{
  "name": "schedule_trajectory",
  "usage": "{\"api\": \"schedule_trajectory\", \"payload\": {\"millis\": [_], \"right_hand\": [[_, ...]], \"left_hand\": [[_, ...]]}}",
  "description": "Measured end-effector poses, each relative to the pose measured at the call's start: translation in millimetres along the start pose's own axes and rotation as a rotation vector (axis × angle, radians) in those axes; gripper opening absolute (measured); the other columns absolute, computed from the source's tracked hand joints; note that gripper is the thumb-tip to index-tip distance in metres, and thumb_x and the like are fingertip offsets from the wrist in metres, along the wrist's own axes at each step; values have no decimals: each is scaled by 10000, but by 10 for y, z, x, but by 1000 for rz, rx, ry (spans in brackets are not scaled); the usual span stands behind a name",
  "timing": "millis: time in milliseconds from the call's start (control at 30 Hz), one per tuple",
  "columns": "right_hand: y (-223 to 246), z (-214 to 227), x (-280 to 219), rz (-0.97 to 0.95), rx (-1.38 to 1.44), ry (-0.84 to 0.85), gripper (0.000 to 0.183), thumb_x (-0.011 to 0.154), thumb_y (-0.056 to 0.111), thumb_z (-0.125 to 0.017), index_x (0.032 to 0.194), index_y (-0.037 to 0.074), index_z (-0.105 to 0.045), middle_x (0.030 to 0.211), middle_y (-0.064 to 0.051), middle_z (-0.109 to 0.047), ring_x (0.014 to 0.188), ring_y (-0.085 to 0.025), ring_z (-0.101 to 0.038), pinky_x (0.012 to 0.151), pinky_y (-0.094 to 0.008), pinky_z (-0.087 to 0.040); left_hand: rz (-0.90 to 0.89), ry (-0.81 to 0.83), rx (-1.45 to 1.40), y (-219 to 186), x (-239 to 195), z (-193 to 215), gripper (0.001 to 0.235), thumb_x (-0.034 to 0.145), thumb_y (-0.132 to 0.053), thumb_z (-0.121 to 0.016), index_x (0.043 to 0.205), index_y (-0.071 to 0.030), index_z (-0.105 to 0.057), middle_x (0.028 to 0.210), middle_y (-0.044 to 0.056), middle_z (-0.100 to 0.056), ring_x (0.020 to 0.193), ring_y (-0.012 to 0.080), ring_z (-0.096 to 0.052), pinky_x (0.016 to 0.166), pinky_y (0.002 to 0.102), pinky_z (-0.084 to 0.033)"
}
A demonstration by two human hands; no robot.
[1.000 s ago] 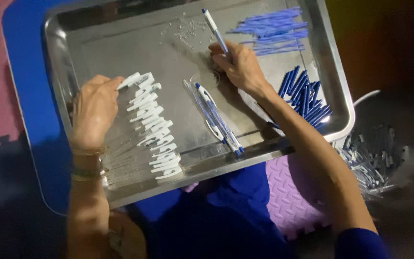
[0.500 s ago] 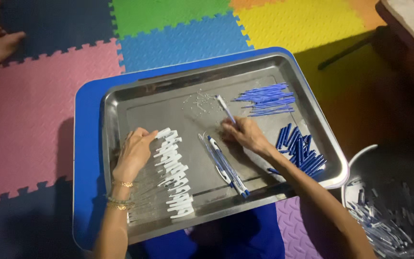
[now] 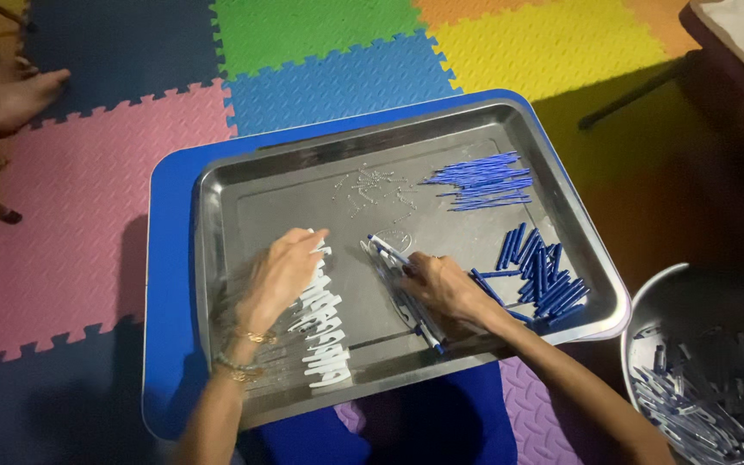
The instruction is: The person assembles pens by inserting blue ink cartridges into clear plastic barrels and attaching white caps. The person works over a metal tray containing loose components and finished pens, occasionally picking up and placing down parts.
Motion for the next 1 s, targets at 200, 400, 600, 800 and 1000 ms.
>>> {"api": "schedule_trajectory", "payload": {"millis": [200,400,600,800,1000], "right_hand": [[-182,-58,107,-7,85,-2,361,1042,321,-738,1259,33,-745,970,-211,-841,945,-353,-853,734,-451,-679],[-226,-76,75,63,177,-89,430,939,257,-740,1269,-18,-759,981,-320,-818,969,-501,-804,780,-596,-592],[-33,211,47,121,516,-299,425,867,338,-921,1189,85,-808,944,-161,-861,814,-244,-732,743,-410,-599],[272,380,136,308,662,-454,429,738,275,-1075,968,82,-769,780,-76,-790,611,-135,-623,553,-247,-521],[318,399,127,241,1142,-423,298,995,190,-876,850,62,-650,570,13,-494,462,-59,-450,394,-187,-375]], "left_hand": [[-491,27,84,-397,-173,-444,373,1086,-151,-633,1438,-92,-739,1288,169,-804,1202,364,-763,968,495,-632],[-608,-2,-115,-100,260,-1010,352,1069,-178,-682,1396,-92,-779,1093,174,-846,1013,349,-826,762,419,-660],[-461,176,-856,-238,166,-1127,562,1015,-262,-813,1508,-30,-676,1162,234,-825,1005,281,-795,809,416,-708],[-211,163,-1197,-318,201,-959,286,1034,-327,-799,1166,-76,-832,1001,105,-856,921,126,-799,727,211,-671],[-173,274,-1426,-39,396,-1105,377,1113,-244,-681,1445,-67,-689,1279,158,-813,1119,257,-814,906,417,-706]]}}
Point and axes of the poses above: each hand's wrist, its own x-axis towards the middle knuckle, its own z-axis out of the back of the hand, y = z × x, the point moved 7 cm from there along x, towards the middle knuckle
